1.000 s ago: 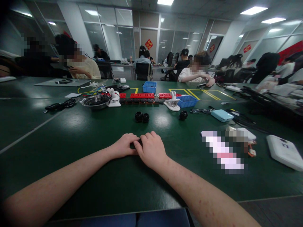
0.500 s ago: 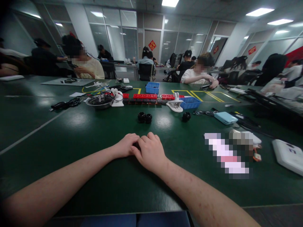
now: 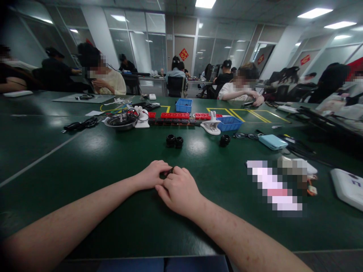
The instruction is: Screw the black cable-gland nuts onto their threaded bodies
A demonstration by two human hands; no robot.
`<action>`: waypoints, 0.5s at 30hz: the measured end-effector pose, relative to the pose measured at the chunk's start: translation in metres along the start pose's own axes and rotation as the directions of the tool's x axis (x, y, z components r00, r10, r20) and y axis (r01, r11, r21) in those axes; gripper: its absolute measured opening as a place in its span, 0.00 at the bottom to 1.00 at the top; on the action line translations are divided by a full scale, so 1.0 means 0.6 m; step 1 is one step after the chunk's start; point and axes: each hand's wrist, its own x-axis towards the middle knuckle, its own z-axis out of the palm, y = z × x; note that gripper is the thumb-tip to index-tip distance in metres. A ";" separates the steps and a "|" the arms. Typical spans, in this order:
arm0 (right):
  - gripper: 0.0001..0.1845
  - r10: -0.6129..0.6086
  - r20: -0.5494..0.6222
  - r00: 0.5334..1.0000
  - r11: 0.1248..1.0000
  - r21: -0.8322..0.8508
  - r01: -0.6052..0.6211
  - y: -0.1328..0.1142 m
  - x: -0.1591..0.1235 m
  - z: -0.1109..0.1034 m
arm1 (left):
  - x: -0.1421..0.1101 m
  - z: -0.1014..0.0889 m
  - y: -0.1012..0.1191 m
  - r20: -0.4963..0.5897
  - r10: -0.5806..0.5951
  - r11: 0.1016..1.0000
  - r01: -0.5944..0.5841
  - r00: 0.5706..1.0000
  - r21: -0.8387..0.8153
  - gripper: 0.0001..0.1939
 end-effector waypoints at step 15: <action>0.24 0.329 0.149 0.932 0.942 0.023 -0.336 0.089 0.009 -0.015 | 0.000 -0.001 -0.007 -0.003 0.044 0.997 -0.044 0.999 -0.059 0.21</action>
